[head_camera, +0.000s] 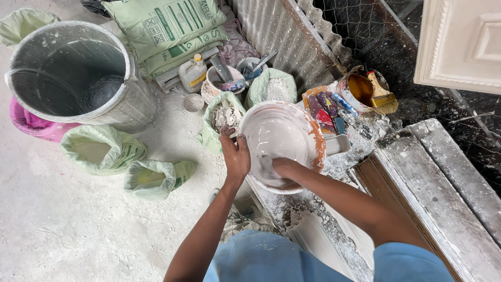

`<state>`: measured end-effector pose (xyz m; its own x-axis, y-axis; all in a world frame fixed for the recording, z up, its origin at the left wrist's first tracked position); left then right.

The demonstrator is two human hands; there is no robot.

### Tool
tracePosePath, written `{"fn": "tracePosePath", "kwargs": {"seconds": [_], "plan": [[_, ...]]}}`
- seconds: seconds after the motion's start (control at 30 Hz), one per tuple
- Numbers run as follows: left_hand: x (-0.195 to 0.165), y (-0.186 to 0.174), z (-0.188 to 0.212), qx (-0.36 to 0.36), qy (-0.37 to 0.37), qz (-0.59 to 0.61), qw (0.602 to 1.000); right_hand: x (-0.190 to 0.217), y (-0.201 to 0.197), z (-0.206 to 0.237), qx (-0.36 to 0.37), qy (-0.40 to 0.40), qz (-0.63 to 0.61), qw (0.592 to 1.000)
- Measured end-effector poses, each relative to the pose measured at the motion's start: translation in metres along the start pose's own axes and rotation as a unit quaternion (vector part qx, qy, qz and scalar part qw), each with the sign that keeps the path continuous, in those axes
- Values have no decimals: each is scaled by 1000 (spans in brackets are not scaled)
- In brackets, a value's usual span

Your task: The person pours water into a basin, scoops gypsum casting powder from bags into it, and mixes a white paste by hand. They then scoop the paste and spread it by hand over the grooved surface of wooden mold frames, working the paste into the channels.

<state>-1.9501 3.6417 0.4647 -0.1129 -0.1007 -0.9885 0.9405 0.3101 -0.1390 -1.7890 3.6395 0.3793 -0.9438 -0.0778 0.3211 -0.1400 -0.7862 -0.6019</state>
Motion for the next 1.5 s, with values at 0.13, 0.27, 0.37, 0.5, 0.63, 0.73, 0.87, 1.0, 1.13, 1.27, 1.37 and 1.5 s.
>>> {"fn": "tracePosePath", "kwargs": {"seconds": [0.13,0.27,0.37,0.5,0.63,0.73,0.87,1.0,1.13,1.27,1.37,1.5], "plan": [[-1,1,0,6,2,29,1000,-32,10,1,-18,2,35,999],[-2,2,0,11,0,31,999,-56,9,-12,-47,24,69,996],[-3,1,0,14,0,33,999,-65,3,-23,-57,44,87,994],[-3,1,1,15,-4,21,1000,-66,-16,-32,-52,54,113,991],[-2,1,0,14,2,3,1000,-47,-29,-45,-34,52,151,987],[-2,1,0,12,11,-4,1000,-28,-22,-54,-10,66,182,981],[1,2,1,10,-4,-4,1000,-20,5,-60,20,95,201,975],[0,3,2,11,8,23,1000,-18,17,-55,4,83,157,984],[0,2,1,12,4,8,1000,-13,6,-45,-27,73,87,993],[0,1,0,8,9,11,1000,-16,-11,-42,-52,46,49,996],[1,1,0,10,8,20,1000,-32,-16,-45,-62,31,97,993],[2,2,0,11,-1,25,1000,-53,-5,-49,-9,56,225,973]]}}
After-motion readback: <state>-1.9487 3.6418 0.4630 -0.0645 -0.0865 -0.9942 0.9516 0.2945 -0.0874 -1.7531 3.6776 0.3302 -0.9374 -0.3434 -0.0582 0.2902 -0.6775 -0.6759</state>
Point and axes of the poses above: each hand's wrist, its own z-axis away from the middle knuckle, its own y-axis out of the palm, x = y × z, the point moved 6 cm from there along -z, towards the middle knuckle, and after that the axes turned 6 degrees about -z, right-handed, at the moved point
